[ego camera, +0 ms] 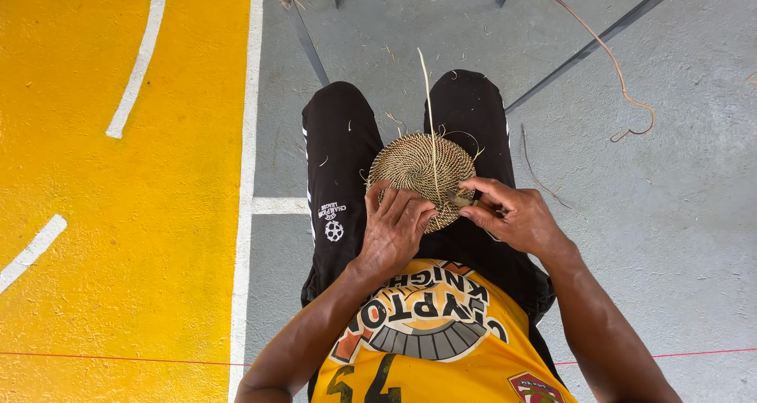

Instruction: The recorder is weaving a small circular basket base or mat using natural fibers on a wooden table.

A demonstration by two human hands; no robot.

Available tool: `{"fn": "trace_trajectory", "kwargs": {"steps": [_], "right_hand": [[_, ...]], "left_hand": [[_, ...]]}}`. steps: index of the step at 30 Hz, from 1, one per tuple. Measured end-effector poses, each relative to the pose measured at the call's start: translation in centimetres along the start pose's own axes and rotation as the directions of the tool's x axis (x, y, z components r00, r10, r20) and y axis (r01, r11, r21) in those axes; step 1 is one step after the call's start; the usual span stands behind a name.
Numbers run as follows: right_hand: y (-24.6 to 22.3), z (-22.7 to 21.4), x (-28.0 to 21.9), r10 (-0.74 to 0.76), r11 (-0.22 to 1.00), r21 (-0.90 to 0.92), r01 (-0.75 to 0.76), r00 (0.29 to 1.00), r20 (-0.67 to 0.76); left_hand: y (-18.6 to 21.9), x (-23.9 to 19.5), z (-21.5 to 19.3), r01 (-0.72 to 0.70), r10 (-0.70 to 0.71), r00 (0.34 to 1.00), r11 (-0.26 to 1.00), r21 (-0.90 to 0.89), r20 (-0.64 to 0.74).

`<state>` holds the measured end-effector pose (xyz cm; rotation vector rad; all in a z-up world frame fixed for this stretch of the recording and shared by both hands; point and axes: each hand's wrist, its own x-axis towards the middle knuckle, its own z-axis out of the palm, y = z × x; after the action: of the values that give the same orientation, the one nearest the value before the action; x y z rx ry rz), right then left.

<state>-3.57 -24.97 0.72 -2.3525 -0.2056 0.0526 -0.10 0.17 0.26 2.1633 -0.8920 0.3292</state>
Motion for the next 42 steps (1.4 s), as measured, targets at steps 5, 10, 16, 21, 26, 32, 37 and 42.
{"fn": "trace_trajectory", "kwargs": {"steps": [5,10,16,21,26,32,37,42], "right_hand": [[-0.3,-0.6,0.3,-0.030,0.998,-0.047,0.030,1.000,-0.007],[-0.3,-1.3,0.4,-0.059,0.997,-0.058,0.059,0.998,0.001],[-0.3,-2.0,0.2,0.018,0.998,-0.059,-0.012,0.995,0.096],[1.3,-2.4,0.1,-0.107,0.993,-0.046,0.108,0.993,0.043],[4.9,-5.9,-1.5,0.180,0.981,0.072,-0.178,0.983,-0.022],[-1.5,-2.7,-0.4,0.436,0.900,-0.077,-0.430,0.891,0.126],[-2.9,-0.9,-0.1,0.212,0.977,-0.006,-0.214,0.963,0.166],[-3.3,-1.1,-0.2,0.212,0.977,-0.007,-0.213,0.967,0.142]], "left_hand": [[0.1,0.2,-0.3,-0.002,0.002,1.000,1.000,-0.002,0.000],[0.0,0.1,0.0,-0.004,0.004,1.000,1.000,-0.011,-0.007],[0.0,0.0,0.1,-0.022,0.022,1.000,1.000,-0.019,-0.009],[-0.6,-0.2,-0.1,-0.033,0.033,0.999,0.999,0.008,0.012],[-0.1,0.1,-1.8,0.000,0.000,1.000,1.000,0.014,0.001],[0.4,1.0,-1.6,-0.042,0.042,0.999,0.999,-0.010,0.017],[0.5,0.9,-1.7,-0.037,0.037,0.999,0.999,0.015,0.018],[0.1,0.3,-0.9,-0.041,0.040,0.999,0.999,0.017,0.022]]}}
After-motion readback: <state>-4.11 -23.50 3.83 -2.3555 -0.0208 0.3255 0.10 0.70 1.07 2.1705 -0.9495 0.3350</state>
